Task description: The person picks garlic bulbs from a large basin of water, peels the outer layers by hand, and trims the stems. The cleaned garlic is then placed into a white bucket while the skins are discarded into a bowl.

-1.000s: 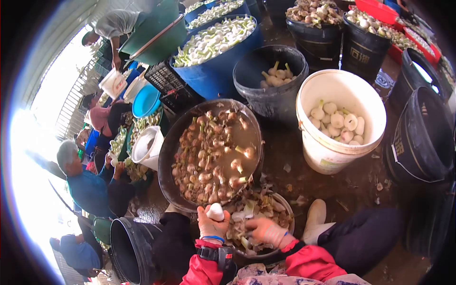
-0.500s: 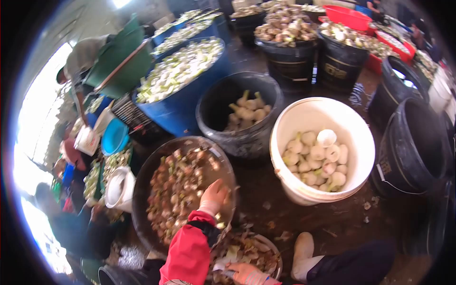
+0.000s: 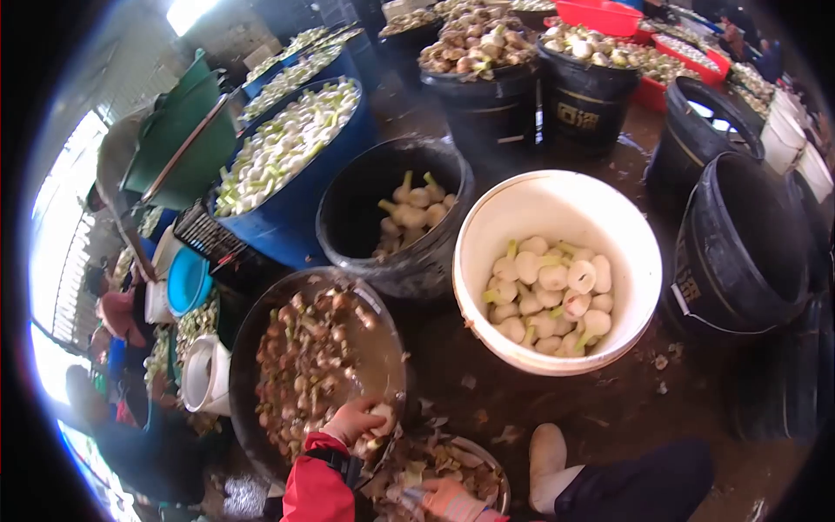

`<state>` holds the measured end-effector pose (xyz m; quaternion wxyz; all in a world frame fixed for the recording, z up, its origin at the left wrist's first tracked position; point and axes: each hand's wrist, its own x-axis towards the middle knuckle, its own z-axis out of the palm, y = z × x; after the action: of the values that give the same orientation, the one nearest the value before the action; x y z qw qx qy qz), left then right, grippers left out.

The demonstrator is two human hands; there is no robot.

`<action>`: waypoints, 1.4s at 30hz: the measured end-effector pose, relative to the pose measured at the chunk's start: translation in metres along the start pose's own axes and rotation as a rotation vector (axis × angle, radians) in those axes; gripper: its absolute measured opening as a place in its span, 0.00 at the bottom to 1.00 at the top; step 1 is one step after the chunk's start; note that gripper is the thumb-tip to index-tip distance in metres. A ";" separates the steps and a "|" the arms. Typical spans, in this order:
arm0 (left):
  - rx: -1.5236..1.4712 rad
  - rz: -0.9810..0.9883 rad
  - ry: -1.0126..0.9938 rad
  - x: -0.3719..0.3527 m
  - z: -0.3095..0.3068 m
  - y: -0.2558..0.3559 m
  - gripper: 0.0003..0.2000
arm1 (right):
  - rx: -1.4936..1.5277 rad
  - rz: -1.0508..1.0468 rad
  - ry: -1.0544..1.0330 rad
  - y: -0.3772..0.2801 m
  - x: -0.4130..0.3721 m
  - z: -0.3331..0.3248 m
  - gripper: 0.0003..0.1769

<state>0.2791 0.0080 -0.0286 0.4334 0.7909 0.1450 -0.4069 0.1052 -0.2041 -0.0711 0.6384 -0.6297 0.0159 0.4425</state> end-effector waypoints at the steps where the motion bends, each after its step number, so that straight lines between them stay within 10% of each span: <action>1: -0.259 0.117 0.009 -0.027 0.005 -0.005 0.26 | -0.061 -0.057 0.109 0.004 0.000 0.005 0.16; 4: -0.913 0.500 -0.034 -0.093 0.038 -0.029 0.23 | 0.045 -0.127 0.229 -0.038 -0.026 -0.003 0.16; 9: -1.271 0.450 0.118 -0.173 0.114 -0.065 0.17 | 0.590 -0.292 0.184 -0.030 -0.022 0.018 0.23; 17: 0.360 0.510 0.837 -0.209 0.178 -0.051 0.33 | 0.168 -0.308 0.182 -0.034 -0.043 0.033 0.21; 22: 0.574 0.576 0.907 -0.211 0.186 -0.051 0.36 | 0.064 -0.258 0.267 -0.015 -0.031 0.043 0.20; 25: -1.058 0.465 0.601 -0.209 0.178 -0.063 0.43 | 0.187 -0.256 0.096 -0.044 -0.052 0.024 0.16; 28: -1.674 0.428 0.265 -0.218 0.168 -0.062 0.26 | 0.298 -0.384 0.009 -0.045 -0.051 0.024 0.17; 34: -1.331 0.491 0.624 -0.199 0.181 -0.073 0.23 | 0.687 -0.146 -0.240 -0.055 -0.058 0.015 0.17; 38: -0.227 0.588 1.001 -0.204 0.187 -0.065 0.29 | 0.506 -0.003 -0.168 -0.036 -0.051 0.024 0.16; 42: -1.217 0.183 0.582 -0.191 0.149 -0.069 0.31 | 0.213 -0.110 -0.109 -0.030 -0.044 0.034 0.14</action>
<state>0.0423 -0.0477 0.0354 0.7773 0.4925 0.3913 0.0147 0.0771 -0.1945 -0.0153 0.7249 -0.5330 -0.0065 0.4364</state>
